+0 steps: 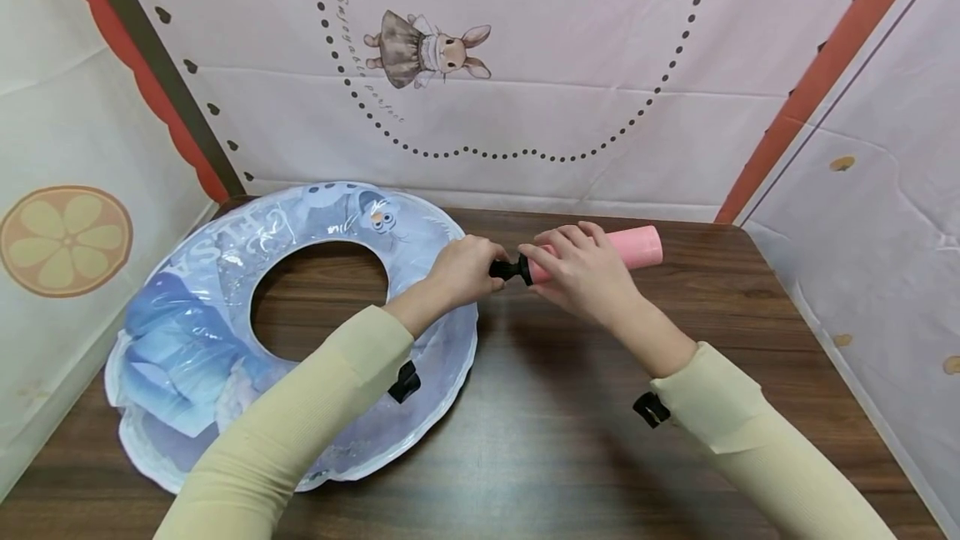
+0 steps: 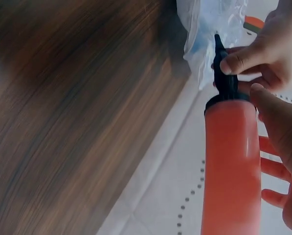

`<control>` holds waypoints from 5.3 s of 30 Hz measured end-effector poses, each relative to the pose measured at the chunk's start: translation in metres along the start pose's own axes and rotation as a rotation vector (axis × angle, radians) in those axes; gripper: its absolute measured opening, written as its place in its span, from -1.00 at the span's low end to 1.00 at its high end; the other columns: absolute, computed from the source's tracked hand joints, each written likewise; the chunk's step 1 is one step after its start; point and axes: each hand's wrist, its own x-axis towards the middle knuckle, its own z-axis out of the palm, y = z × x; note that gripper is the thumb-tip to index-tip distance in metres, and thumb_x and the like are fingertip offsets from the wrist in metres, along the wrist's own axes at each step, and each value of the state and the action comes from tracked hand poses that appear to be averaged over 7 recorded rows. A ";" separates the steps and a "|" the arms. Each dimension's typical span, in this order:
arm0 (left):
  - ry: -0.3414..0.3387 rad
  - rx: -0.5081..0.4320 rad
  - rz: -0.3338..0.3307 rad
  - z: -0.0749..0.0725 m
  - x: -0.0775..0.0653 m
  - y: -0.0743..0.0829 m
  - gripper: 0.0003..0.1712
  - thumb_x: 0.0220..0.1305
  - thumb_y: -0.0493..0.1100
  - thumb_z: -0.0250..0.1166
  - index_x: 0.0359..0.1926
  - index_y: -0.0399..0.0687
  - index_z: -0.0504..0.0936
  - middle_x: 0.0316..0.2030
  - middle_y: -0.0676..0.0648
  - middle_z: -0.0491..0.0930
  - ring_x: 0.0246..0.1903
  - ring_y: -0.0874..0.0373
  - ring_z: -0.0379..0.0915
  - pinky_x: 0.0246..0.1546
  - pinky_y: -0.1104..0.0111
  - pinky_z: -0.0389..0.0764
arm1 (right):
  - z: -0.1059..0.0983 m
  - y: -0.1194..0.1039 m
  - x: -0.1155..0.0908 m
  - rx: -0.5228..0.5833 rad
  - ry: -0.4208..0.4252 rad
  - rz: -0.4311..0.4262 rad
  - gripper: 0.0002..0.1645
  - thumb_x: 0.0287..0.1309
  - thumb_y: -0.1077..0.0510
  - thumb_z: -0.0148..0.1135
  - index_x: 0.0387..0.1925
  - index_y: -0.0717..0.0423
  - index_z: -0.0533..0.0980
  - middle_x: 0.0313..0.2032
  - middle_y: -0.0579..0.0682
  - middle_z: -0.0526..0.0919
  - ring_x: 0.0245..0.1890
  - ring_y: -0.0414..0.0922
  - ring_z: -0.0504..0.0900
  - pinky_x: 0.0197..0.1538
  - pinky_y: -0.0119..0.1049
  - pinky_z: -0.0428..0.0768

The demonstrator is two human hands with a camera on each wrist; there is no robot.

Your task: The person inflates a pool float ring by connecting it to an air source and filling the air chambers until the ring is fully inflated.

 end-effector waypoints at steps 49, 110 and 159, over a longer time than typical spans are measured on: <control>-0.022 0.110 0.120 -0.043 -0.022 -0.044 -0.67 -0.04 -0.10 0.40 -0.18 -0.05 0.68 -0.19 -0.02 0.65 -0.13 0.01 0.52 -0.13 0.17 0.49 | 0.027 -0.019 0.018 -0.137 -0.123 0.071 -0.73 -0.12 0.07 0.34 -0.38 0.09 0.47 -0.35 0.04 0.51 -0.33 0.04 0.53 -0.27 -0.10 0.44; 0.054 0.182 0.198 -0.005 -0.024 -0.042 -0.95 -0.04 -0.17 0.34 -0.48 0.10 0.71 -0.46 0.06 0.67 -0.44 0.03 0.58 -0.47 0.17 0.53 | 0.040 0.029 -0.045 0.121 -0.031 0.156 -0.67 -0.14 0.24 0.35 -0.26 0.12 0.45 -0.31 0.15 0.53 -0.38 0.16 0.51 -0.42 0.02 0.45; -0.077 0.246 0.115 -0.009 -0.010 -0.029 -0.90 -0.03 -0.10 0.38 -0.39 0.14 0.71 -0.39 0.08 0.67 -0.37 0.04 0.58 -0.41 0.16 0.56 | 0.066 0.088 -0.081 0.245 -0.713 0.907 -0.59 0.23 0.00 -0.04 -0.01 0.19 0.33 -0.01 0.32 0.36 -0.03 0.34 0.38 -0.06 0.28 0.31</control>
